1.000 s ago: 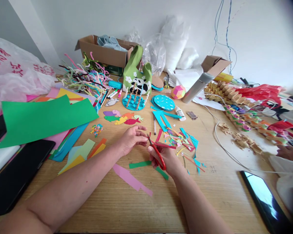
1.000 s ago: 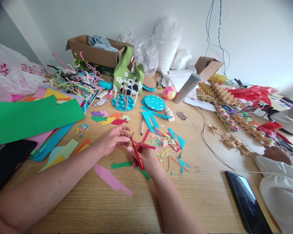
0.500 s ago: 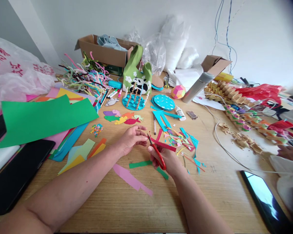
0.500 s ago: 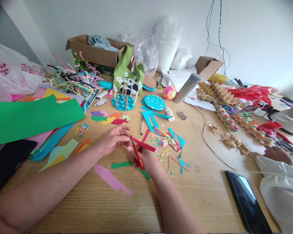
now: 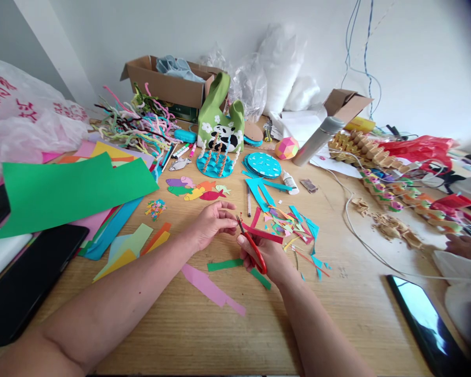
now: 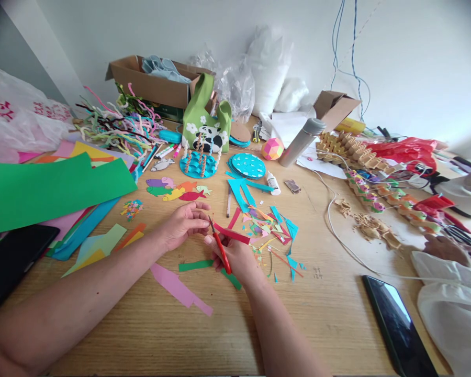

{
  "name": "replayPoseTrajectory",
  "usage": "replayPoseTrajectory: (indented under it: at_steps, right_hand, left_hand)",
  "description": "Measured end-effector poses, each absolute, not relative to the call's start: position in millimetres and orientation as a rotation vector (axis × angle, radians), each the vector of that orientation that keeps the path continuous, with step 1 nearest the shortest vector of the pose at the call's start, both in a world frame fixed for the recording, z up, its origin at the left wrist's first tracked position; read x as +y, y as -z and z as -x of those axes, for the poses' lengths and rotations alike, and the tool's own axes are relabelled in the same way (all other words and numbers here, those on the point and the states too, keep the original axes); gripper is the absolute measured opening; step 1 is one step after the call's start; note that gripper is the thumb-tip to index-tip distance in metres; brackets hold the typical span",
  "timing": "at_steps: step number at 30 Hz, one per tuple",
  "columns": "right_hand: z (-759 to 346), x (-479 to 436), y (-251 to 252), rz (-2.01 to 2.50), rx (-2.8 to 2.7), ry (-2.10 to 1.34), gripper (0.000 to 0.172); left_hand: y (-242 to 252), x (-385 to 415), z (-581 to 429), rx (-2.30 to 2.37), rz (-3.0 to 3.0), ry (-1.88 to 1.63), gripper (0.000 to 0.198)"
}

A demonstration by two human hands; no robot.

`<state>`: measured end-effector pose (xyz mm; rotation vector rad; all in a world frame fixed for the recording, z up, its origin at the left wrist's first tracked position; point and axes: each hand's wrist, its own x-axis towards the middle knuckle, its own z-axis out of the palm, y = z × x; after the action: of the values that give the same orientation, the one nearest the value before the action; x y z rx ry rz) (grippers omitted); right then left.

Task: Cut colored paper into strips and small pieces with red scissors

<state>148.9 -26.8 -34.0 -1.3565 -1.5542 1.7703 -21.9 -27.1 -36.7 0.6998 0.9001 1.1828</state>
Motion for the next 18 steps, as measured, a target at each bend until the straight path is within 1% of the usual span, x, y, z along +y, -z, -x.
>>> replayPoseTrajectory:
  at_steps: [18]
  right_hand:
    - [-148.2,-28.4,30.7,1.37,-1.53,-1.784,0.045]
  left_hand:
    - [35.6,-26.7,22.2,0.9,-0.678,-1.205,0.045]
